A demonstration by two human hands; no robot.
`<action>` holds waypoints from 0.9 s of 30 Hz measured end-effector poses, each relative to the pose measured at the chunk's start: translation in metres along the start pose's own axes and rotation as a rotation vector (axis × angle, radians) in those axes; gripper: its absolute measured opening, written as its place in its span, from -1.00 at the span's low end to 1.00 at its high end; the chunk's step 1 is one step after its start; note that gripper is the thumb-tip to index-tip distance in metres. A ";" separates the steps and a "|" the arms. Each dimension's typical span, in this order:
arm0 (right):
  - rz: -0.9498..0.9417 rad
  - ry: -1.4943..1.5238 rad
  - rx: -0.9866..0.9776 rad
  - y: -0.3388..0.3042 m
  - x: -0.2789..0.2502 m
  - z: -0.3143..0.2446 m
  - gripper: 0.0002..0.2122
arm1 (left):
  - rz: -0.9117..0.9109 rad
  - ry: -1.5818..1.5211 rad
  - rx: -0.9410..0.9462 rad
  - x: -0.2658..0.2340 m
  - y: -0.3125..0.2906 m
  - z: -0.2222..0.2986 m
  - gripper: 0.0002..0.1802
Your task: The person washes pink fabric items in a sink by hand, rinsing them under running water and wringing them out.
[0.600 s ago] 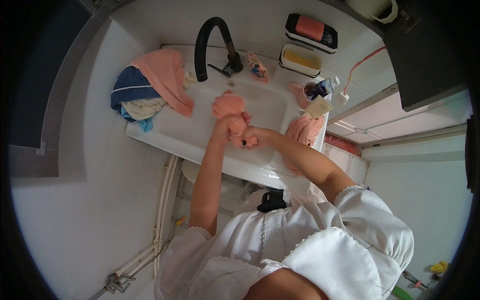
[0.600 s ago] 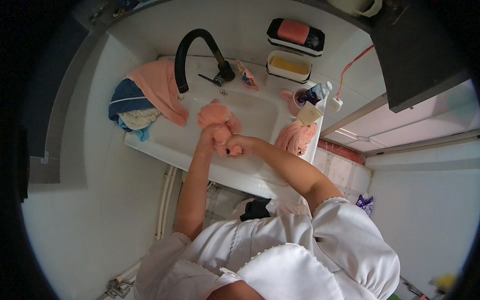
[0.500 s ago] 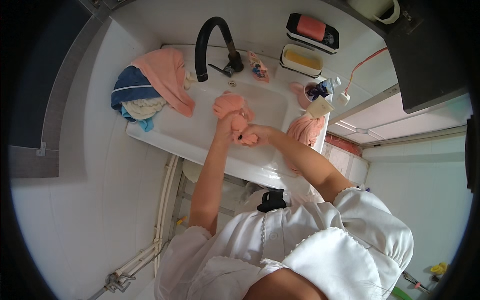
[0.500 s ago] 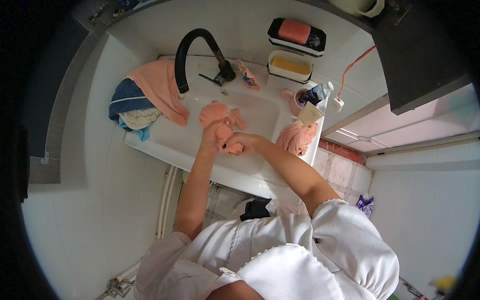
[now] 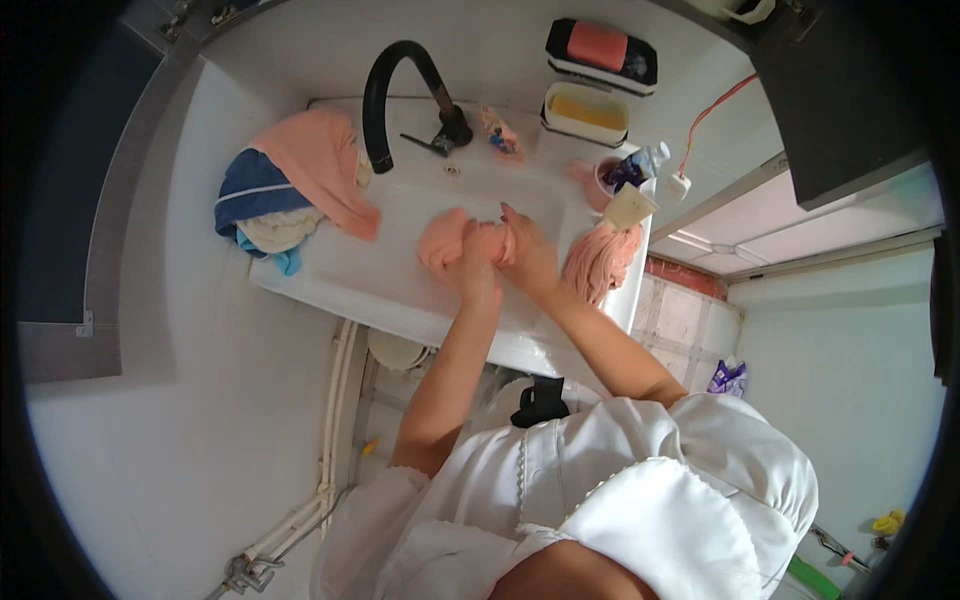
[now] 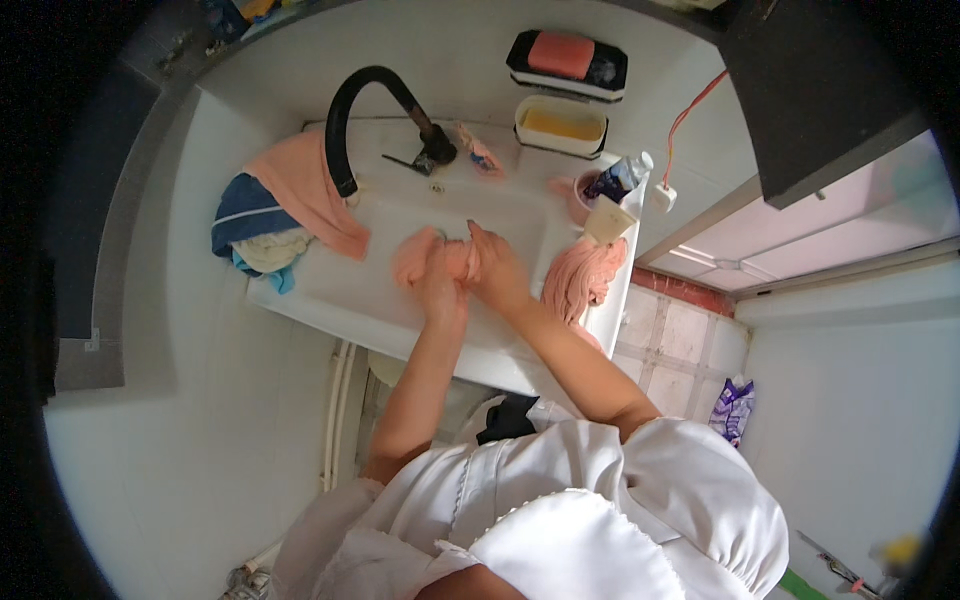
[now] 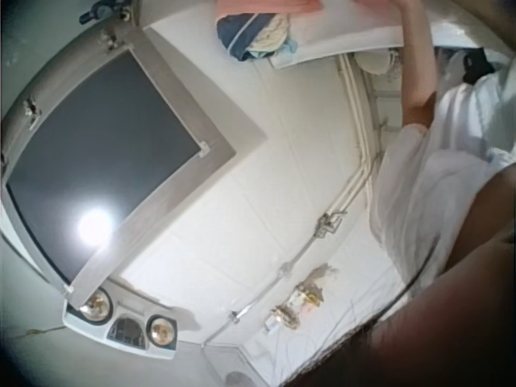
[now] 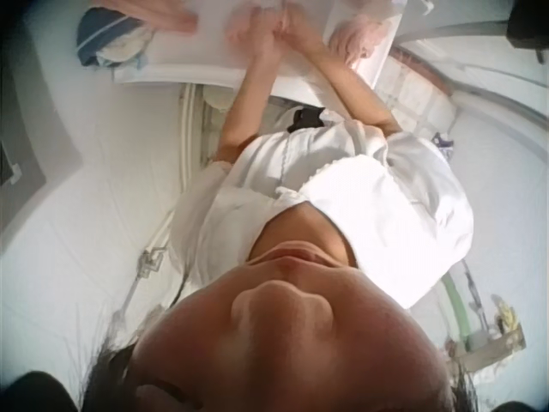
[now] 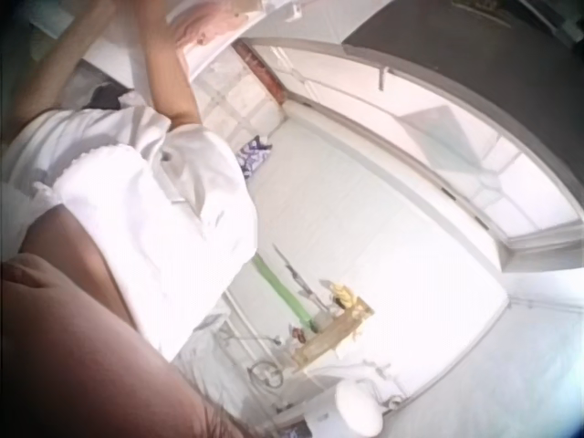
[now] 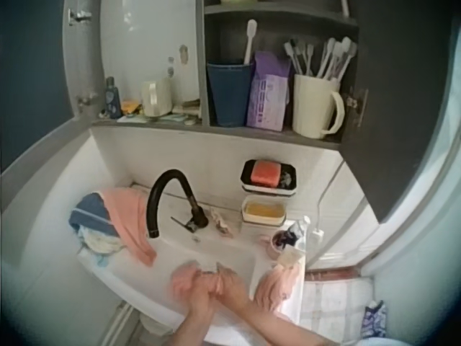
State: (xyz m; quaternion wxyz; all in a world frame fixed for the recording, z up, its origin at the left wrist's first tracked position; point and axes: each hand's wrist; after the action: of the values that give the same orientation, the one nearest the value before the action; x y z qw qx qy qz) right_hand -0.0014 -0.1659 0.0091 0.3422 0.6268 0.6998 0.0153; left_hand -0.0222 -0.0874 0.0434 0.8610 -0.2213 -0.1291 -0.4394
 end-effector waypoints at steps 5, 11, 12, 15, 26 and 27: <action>-0.282 0.144 -0.121 0.029 -0.013 -0.012 -0.66 | -0.114 0.400 0.481 -0.007 0.014 0.005 -0.82; -0.763 0.934 0.660 0.022 0.011 0.023 -0.88 | -0.411 0.174 0.153 -0.010 0.036 0.023 -0.76; -0.800 0.969 0.690 0.019 0.013 0.027 -0.88 | -0.383 0.222 0.135 -0.009 0.038 0.021 -0.78; -0.875 0.991 0.734 0.013 0.017 0.026 -0.74 | -0.378 0.291 -0.023 -0.018 0.051 0.015 -0.80; -0.155 0.114 0.071 -0.033 0.024 0.012 0.03 | -0.637 0.158 -0.340 -0.045 0.044 0.065 -0.78; -0.107 -0.037 0.003 -0.025 0.032 0.004 0.05 | -0.635 0.142 -0.475 -0.047 0.040 0.064 -0.78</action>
State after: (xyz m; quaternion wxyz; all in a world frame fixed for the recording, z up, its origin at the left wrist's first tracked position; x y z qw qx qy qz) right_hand -0.0207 -0.1450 -0.0202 0.3544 0.5894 0.7258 -0.0156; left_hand -0.0183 -0.0026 0.0684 0.6143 -0.3322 -0.0262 -0.7153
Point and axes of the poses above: each hand's wrist, its own y-axis towards the middle knuckle, its own x-axis out of the palm, z = x × y, and after that the axes turned 9 degrees about y, right-handed
